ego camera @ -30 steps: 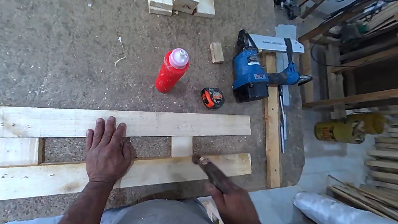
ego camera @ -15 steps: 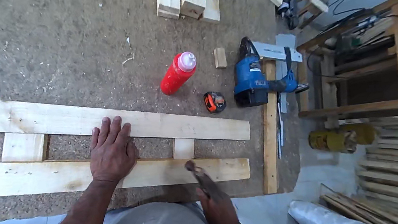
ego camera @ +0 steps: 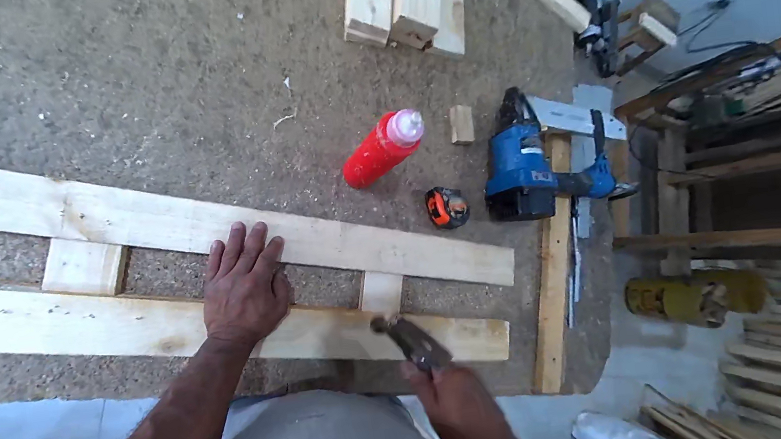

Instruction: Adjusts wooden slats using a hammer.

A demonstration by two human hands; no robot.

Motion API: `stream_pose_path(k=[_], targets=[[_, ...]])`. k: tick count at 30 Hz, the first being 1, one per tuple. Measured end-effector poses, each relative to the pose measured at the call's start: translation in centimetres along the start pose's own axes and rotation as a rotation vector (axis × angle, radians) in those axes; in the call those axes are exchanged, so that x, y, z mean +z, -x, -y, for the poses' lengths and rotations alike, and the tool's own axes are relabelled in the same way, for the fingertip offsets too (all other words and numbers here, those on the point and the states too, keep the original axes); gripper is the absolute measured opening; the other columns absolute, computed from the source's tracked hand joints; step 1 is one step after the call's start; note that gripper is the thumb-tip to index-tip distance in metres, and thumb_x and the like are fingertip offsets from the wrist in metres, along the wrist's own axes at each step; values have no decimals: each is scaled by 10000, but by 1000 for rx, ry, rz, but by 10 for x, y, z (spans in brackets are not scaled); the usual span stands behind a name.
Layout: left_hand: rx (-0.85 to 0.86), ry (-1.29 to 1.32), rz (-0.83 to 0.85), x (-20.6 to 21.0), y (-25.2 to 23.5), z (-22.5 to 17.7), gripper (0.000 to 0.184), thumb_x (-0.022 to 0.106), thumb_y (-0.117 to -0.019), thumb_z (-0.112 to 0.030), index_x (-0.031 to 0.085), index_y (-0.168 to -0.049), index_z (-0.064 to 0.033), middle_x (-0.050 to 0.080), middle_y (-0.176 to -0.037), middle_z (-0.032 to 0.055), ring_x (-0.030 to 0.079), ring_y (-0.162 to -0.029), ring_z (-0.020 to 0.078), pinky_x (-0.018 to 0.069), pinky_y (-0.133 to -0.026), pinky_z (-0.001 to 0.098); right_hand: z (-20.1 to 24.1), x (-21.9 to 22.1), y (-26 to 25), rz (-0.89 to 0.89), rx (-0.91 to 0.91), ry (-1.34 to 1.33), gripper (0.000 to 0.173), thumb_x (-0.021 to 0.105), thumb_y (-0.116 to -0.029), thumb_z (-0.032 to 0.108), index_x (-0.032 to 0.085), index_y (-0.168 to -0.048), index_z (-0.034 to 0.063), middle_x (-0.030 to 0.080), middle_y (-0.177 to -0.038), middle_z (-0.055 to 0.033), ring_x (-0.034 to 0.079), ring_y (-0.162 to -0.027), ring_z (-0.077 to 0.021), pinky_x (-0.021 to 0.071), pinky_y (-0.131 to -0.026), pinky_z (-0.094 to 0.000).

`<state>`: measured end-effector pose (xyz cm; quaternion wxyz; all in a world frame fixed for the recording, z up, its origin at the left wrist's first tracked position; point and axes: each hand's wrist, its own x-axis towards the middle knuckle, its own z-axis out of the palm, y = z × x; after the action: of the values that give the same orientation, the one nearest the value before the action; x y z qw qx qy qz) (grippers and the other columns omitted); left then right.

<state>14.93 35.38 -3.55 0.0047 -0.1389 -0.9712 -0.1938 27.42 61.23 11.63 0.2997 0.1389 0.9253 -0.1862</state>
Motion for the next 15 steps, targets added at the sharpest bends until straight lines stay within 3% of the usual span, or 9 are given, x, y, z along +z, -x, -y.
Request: stream_pose_path(k=[3, 5, 7, 9, 11, 13, 15], targets=[[2, 8, 23, -1, -1, -2, 514, 452, -964, -365, 603, -1441, -248, 427, -1627, -1, 285, -1556, 268, 195, -1262, 536, 39, -38, -2, -381, -291, -166, 561, 436, -1071, 495, 706, -1044, 4, 679, -732, -73, 663, -622, -160, 573, -562, -367], [-5, 5, 29, -1, -1, -2, 507, 446, -973, -367, 602, -1442, -250, 425, -1628, -5, 283, -1557, 260, 194, -1266, 530, 54, -43, -6, -428, -348, -236, 536, 435, -1077, 485, 682, -1034, 10, 637, -699, -38, 624, -575, -111, 556, -525, -314], [-4, 4, 35, -1, 1, -1, 511, 447, -968, -359, 599, -1445, -251, 418, -1632, -8, 278, -1559, 256, 191, -1266, 529, 57, -36, -7, -211, -193, -109, 513, 454, -1069, 454, 690, -1043, -1, 660, -728, -84, 657, -628, -197, 569, -584, -388], [0, 9, 16, 1, 1, -1, 515, 453, -958, -346, 605, -1441, -250, 422, -1630, -11, 284, -1557, 258, 195, -1264, 529, 59, -38, -17, 303, 171, 90, 520, 416, -1077, 479, 630, -1164, 13, 684, -947, -173, 702, -904, -329, 568, -791, -520], [3, 26, 3, 1, 1, -1, 507, 454, -959, -338, 618, -1428, -239, 446, -1614, 0, 302, -1549, 274, 210, -1258, 540, 62, -54, -20, 492, 268, 170, 525, 408, -1074, 509, 602, -1137, 25, 651, -962, -183, 676, -935, -351, 544, -791, -548], [4, 33, 11, 0, 2, 0, 501, 453, -965, -337, 617, -1427, -235, 456, -1607, 5, 311, -1545, 273, 214, -1256, 544, 75, -79, -4, 348, 122, 164, 543, 403, -1066, 533, 620, -1101, 36, 643, -852, -143, 678, -813, -317, 554, -701, -513], [6, 36, 18, 0, 1, -1, 504, 451, -970, -345, 608, -1437, -241, 447, -1614, 2, 302, -1549, 264, 201, -1262, 539, 80, -88, 11, -97, -189, 44, 573, 404, -1063, 537, 678, -1016, 36, 621, -699, -67, 636, -614, -208, 532, -538, -412]])
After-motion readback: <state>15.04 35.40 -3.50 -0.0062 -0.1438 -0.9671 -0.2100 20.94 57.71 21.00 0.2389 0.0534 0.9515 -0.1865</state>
